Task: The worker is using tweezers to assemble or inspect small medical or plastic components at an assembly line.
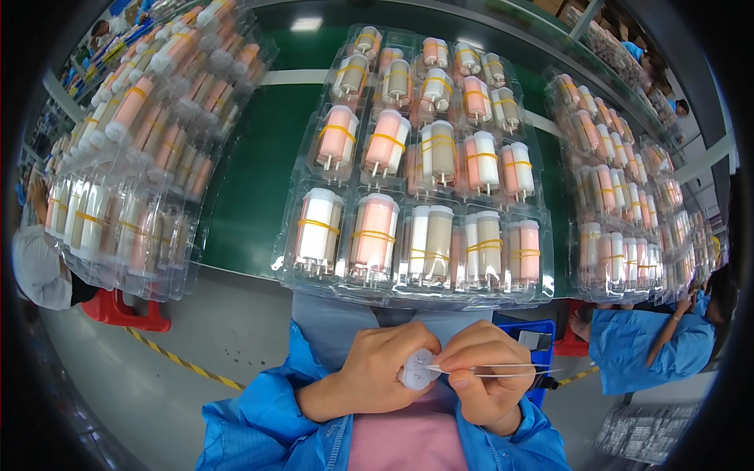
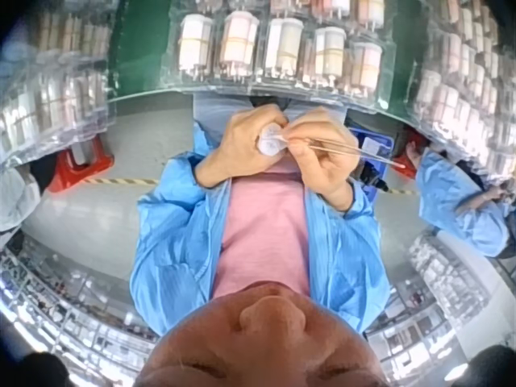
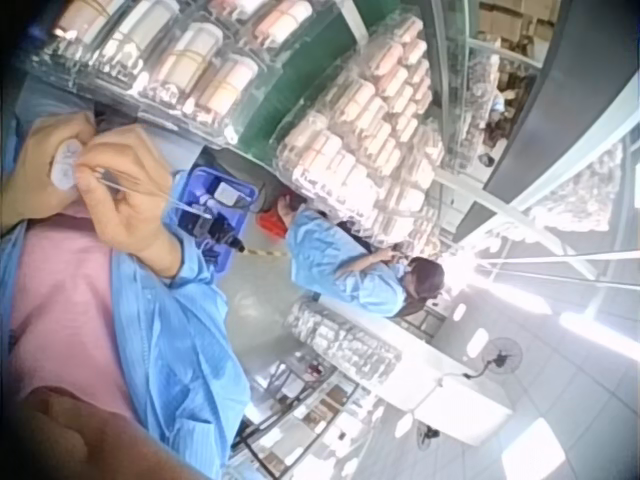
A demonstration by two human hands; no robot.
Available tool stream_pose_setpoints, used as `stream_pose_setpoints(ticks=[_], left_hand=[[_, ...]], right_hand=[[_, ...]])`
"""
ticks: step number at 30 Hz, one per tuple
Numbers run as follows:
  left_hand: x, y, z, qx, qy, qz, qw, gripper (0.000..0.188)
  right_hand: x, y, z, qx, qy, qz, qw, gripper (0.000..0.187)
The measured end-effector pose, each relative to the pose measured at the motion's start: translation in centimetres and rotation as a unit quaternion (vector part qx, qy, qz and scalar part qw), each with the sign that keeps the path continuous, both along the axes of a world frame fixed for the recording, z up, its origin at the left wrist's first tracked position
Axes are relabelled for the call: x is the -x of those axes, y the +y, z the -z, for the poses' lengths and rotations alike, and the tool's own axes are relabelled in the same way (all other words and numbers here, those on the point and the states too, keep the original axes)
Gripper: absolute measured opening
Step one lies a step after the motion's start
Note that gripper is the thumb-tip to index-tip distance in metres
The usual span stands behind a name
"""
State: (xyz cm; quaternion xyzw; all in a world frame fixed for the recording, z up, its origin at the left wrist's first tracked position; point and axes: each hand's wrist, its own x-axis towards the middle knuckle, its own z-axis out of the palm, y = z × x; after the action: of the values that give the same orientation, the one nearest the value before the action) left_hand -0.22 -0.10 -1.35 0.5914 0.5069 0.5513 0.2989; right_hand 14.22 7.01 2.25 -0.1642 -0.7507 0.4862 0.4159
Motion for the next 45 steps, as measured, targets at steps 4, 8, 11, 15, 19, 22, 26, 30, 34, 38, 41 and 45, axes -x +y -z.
stream_pose_setpoints(ticks=[4,8,11,15,19,22,26,30,34,38,41,45], left_hand=[[0.0,0.11,-0.15,-0.003,-0.003,-0.002,1.0,0.021],[-0.2,0.13,0.1,-0.013,0.001,-0.011,1.0,0.02],[-0.26,0.19,0.18,-0.015,0.005,-0.017,1.0,0.019],[-0.28,0.19,0.24,-0.018,0.009,-0.022,1.0,0.019],[-0.33,0.22,0.23,-0.026,0.015,-0.028,0.999,0.02],[-0.33,0.26,0.25,-0.03,0.021,-0.033,0.999,0.021],[-0.32,0.34,0.42,-0.031,0.019,-0.043,0.998,0.021],[-0.33,0.27,0.41,-0.028,0.011,-0.044,0.999,0.021],[-0.34,0.18,0.26,-0.017,-0.003,-0.033,0.999,0.02],[-0.36,0.19,0.25,-0.018,-0.007,-0.03,0.999,0.02],[-0.31,0.18,0.22,-0.023,-0.004,-0.031,0.999,0.02],[-0.22,0.17,0.33,-0.03,0.005,-0.034,0.999,0.021]], right_hand=[[0.33,-0.01,-0.43,-0.022,-0.015,0.0,1.0,0.015],[0.33,0.01,-0.52,-0.053,-0.024,0.004,0.998,0.016],[0.41,0.02,-0.54,-0.073,-0.033,0.01,0.997,0.017],[0.41,-0.04,-0.54,-0.079,-0.031,0.014,0.996,0.018],[0.39,-0.01,-0.33,-0.09,-0.018,0.014,0.996,0.019],[0.7,-0.21,-0.28,-0.103,-0.009,0.027,0.994,0.018],[0.91,-0.26,0.01,-0.114,-0.007,0.036,0.993,0.017],[0.77,-0.34,0.26,-0.107,-0.007,0.035,0.994,0.015],[0.57,-0.41,0.28,-0.096,-0.006,0.034,0.995,0.014],[0.52,-0.39,0.44,-0.091,0.002,0.033,0.995,0.014],[0.6,-0.34,0.24,-0.092,-0.001,0.031,0.995,0.015],[0.77,-0.37,0.11,-0.093,0.002,0.033,0.995,0.016]])
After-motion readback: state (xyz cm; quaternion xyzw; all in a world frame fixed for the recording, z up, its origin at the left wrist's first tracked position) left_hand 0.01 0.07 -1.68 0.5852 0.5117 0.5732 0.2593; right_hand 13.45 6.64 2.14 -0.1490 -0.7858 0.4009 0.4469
